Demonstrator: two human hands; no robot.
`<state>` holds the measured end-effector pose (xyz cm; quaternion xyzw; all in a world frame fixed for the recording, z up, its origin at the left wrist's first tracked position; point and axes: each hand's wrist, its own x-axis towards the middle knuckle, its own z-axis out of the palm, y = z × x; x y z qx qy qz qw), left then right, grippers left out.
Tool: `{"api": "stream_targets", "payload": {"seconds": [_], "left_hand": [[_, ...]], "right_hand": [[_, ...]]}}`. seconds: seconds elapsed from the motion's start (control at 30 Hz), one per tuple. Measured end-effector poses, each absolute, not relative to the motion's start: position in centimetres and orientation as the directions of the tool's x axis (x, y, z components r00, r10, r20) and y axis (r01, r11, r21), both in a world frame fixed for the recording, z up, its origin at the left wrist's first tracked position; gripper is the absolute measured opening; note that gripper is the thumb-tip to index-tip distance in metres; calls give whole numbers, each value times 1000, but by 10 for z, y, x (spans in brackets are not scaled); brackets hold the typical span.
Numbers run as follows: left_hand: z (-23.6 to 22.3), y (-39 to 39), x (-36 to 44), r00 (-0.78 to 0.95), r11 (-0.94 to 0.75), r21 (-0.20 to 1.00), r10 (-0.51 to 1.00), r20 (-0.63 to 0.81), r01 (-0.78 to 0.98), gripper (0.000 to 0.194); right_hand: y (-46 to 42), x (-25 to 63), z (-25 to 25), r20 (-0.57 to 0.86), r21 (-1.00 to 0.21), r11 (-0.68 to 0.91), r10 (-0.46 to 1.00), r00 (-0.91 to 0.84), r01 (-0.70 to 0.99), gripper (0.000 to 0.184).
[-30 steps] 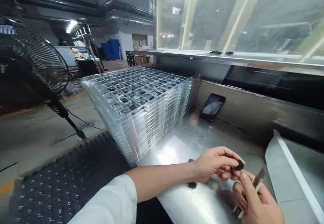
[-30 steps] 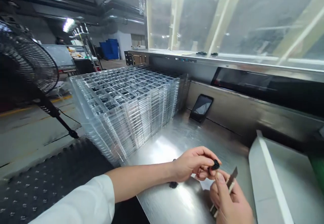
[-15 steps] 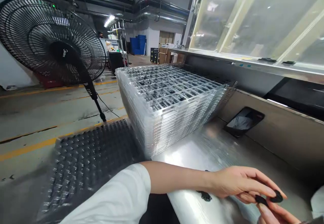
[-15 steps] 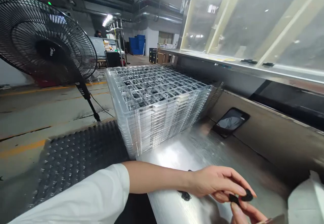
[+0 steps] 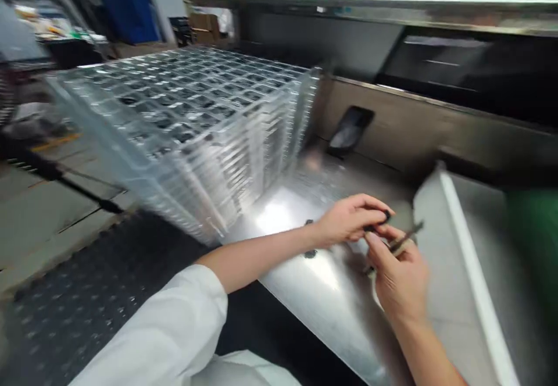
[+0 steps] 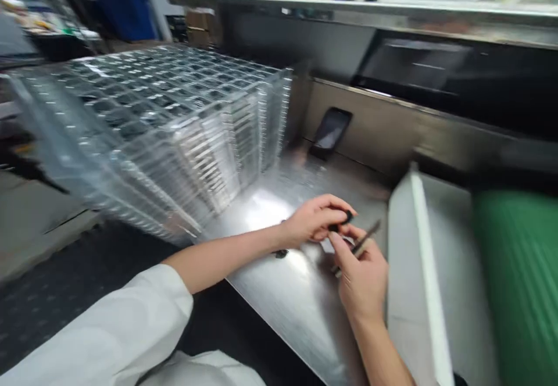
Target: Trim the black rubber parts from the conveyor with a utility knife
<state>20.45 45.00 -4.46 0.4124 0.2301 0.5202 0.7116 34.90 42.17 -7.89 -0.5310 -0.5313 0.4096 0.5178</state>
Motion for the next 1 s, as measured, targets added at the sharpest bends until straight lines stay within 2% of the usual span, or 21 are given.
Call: {"api": "stream_targets", "payload": {"seconds": [0.1, 0.17, 0.27, 0.4, 0.53, 0.67, 0.8, 0.87, 1.0], "left_hand": [[-49, 452, 207, 365, 117, 839, 925, 103, -532, 32], [-52, 453, 208, 376, 115, 843, 920, 110, -526, 35], [-53, 451, 207, 382, 122, 836, 918, 111, -536, 34], [-47, 445, 208, 415, 220, 774, 908, 60, -594, 31], [-46, 445, 210, 400, 268, 715, 916, 17, -645, 27], [-51, 452, 206, 310, 242, 686, 950, -25, -686, 20], [-52, 456, 201, 323, 247, 670, 946, -11, -700, 16], [-51, 454, 203, 363, 267, 697, 932, -11, -665, 19], [-52, 445, 213, 409, 254, 825, 912, -31, -505, 28]], "right_hand": [[424, 348, -79, 67, -997, 61, 988, 137, 42, 70], [423, 348, -77, 84, -995, 74, 986, 142, 72, 67], [420, 349, -76, 218, -967, 190, 963, 158, 172, 55], [417, 352, -79, 445, -866, 394, 888, 117, 309, 38], [417, 354, -84, 525, -810, 464, 846, 94, 358, 38], [418, 354, -87, 422, -893, 380, 893, 156, 240, 45], [418, 353, -88, 304, -952, 287, 929, 211, 107, 51], [419, 353, -88, 243, -970, 242, 945, 219, 33, 52], [421, 354, -87, 180, -978, 198, 958, 224, -62, 52]]}}
